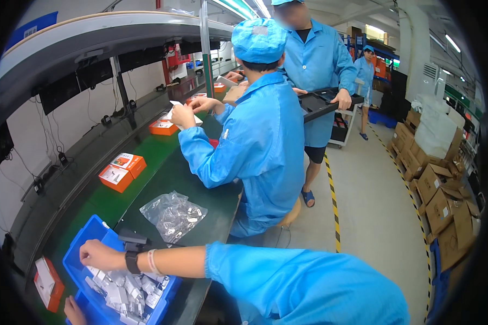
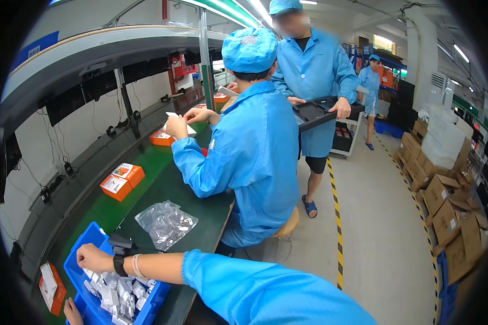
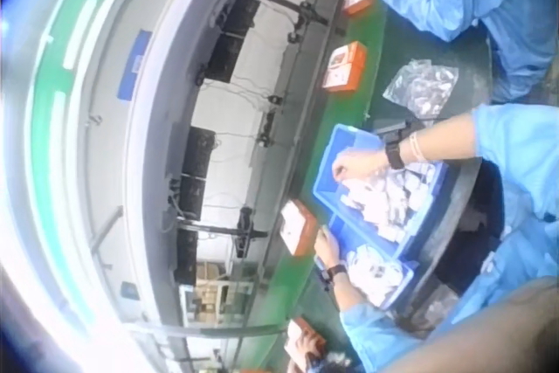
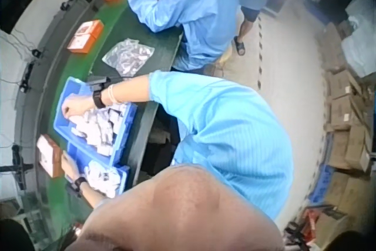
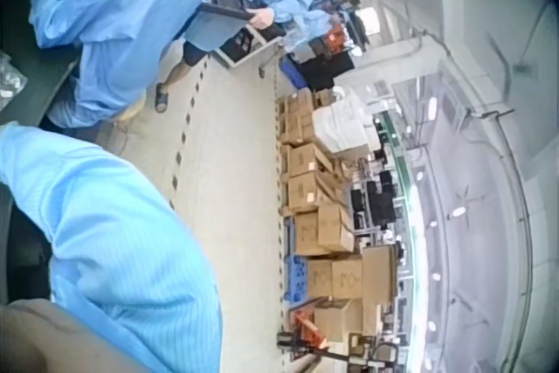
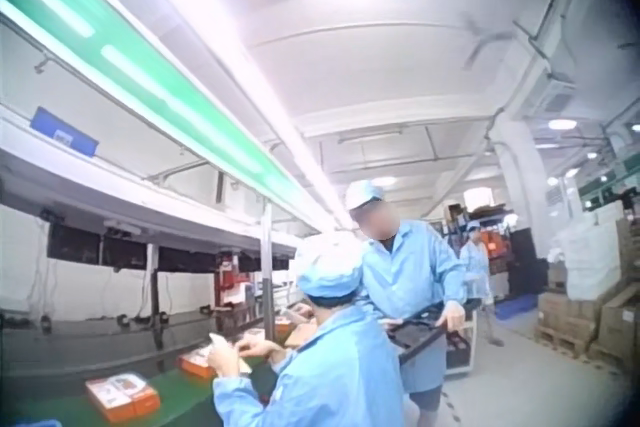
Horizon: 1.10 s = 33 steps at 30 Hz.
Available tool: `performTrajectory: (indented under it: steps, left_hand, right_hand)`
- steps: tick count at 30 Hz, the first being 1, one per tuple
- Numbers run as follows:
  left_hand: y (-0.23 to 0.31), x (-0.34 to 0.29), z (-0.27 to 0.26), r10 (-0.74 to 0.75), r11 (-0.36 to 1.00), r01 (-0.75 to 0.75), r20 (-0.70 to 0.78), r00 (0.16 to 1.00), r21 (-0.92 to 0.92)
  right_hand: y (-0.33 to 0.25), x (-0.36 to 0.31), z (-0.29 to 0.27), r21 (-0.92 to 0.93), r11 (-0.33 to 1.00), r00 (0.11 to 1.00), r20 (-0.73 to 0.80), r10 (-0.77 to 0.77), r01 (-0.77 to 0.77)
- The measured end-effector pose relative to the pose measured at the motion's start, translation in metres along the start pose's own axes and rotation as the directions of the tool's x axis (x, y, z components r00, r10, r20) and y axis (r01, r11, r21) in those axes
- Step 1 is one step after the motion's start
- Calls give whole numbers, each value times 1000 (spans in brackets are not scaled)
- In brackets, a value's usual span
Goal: Picking up power adapters and cables from a bin and placing them into orange packaging boxes on a conveyor belt.
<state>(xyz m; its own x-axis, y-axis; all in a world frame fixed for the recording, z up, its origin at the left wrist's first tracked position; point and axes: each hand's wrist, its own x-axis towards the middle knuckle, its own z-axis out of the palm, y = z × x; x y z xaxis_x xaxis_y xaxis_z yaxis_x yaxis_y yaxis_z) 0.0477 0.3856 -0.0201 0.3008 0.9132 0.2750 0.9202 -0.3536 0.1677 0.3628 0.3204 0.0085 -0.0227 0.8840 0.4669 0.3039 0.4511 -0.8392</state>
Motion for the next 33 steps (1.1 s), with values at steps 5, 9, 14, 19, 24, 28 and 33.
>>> performTrajectory:
  steps: [5, 9, 14, 19, 24, 28, 33]
  left_hand:
    - [17, -2, -17, 138, 870, -127, -11, 990, -477]
    - [47, -12, -40, 120, 623, 36, 141, 983, -782]
    - [46, -17, -14, 119, 259, 79, 113, 987, -963]
    - [55, -15, -6, 187, 211, 123, 163, 969, -970]
    - [59, -20, -7, 125, 119, 159, 173, 977, -980]
    - [52, -16, -3, 94, 113, 117, 127, 987, -987]
    - [50, -8, -2, 54, 67, 42, 46, 997, -997]
  right_hand:
    - [13, 40, 61, 120, 989, 996, 32, -89, 84]
    - [15, 55, 105, 163, 949, 951, -203, -235, 269]
    - [22, 45, 108, 248, 942, 970, -147, -192, 224]
    - [-1, 29, 87, 153, 961, 970, 43, -240, 231]
    - [-12, 27, 57, -90, 893, 868, 295, -399, 441]
    - [-27, 36, 48, -109, 866, 812, 420, -405, 489]
    - [-40, 61, 48, -266, 780, 743, 574, -345, 567]
